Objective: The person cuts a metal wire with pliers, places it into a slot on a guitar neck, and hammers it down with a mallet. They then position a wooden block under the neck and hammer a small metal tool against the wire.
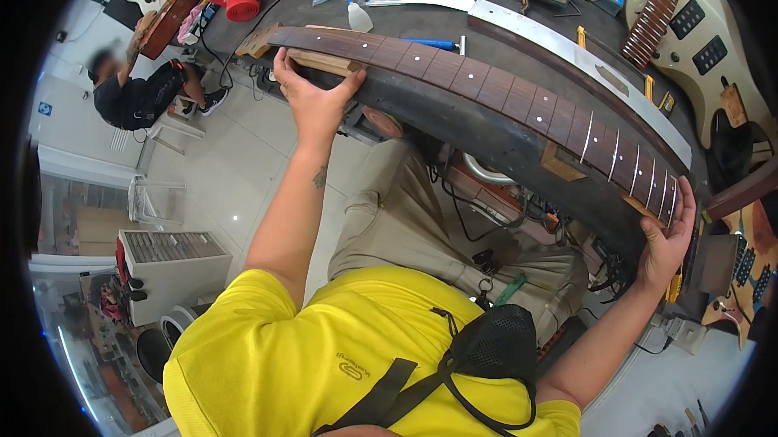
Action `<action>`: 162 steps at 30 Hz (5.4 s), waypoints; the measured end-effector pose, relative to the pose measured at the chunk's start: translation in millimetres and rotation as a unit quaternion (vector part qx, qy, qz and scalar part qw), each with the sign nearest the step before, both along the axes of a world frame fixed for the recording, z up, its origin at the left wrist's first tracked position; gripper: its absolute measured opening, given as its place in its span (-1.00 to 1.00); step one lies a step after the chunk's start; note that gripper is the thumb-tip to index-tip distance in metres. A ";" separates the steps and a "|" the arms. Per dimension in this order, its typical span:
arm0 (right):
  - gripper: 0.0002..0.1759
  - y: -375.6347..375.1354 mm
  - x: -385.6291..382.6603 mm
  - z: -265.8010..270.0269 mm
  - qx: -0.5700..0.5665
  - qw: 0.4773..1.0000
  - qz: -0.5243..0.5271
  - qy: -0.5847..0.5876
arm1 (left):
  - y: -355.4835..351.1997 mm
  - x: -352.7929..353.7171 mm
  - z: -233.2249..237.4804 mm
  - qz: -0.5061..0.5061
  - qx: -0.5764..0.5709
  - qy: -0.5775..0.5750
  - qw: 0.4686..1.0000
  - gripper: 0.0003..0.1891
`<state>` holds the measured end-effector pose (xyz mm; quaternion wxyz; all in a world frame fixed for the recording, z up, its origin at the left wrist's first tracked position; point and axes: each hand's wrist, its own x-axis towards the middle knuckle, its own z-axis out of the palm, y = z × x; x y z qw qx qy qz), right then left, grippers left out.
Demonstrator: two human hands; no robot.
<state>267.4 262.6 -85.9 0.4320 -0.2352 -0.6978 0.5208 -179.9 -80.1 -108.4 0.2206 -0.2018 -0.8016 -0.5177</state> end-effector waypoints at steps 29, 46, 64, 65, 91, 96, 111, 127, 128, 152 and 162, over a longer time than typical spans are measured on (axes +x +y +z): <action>0.20 -23.7 -17.2 17.7 -0.043 0.997 -0.009 0.061 | 0.4 -10.8 15.8 -0.011 -0.069 -0.035 0.997 0.45; 0.14 -26.7 -18.8 17.4 -0.025 0.998 -0.016 0.050 | 37.4 15.4 136.7 -0.365 -0.108 0.023 0.925 -0.74; -0.73 -53.1 91.4 49.8 0.212 0.876 -0.356 -0.247 | 179.6 -48.7 125.3 -0.435 -0.477 0.177 0.743 -0.74; -0.73 -42.5 96.7 50.0 0.267 0.820 -0.374 -0.342 | 172.2 -34.8 138.1 -0.451 -0.383 0.080 0.802 -0.77; -0.52 -83.9 11.1 203.0 0.044 0.989 -0.118 -0.082 | 174.8 107.0 97.7 -0.461 -0.227 0.232 0.826 -0.77; -0.28 -116.9 -30.0 225.1 0.126 0.956 -0.045 -0.261 | 167.9 114.4 97.2 -0.443 -0.238 0.230 0.834 -0.77; -0.31 -132.9 -90.4 221.7 0.116 0.926 0.026 -0.358 | 170.1 106.1 99.8 -0.501 -0.186 0.140 0.834 -0.74; -0.34 -129.8 -72.7 223.2 0.078 0.956 -0.011 -0.282 | 182.2 91.2 95.7 -0.593 -0.055 0.038 0.802 -0.74; -0.34 -130.3 -72.2 223.1 0.080 0.956 -0.013 -0.281 | 182.2 90.2 95.3 -0.592 -0.057 0.050 0.803 -0.74; -0.34 -125.1 -60.8 222.4 0.088 0.957 -0.017 -0.275 | 181.5 84.7 110.5 -0.552 -0.172 0.181 0.796 -0.71; -0.25 -137.9 -73.9 223.0 0.129 0.929 -0.044 -0.344 | 173.1 85.2 98.9 -0.502 -0.209 0.266 0.796 -0.77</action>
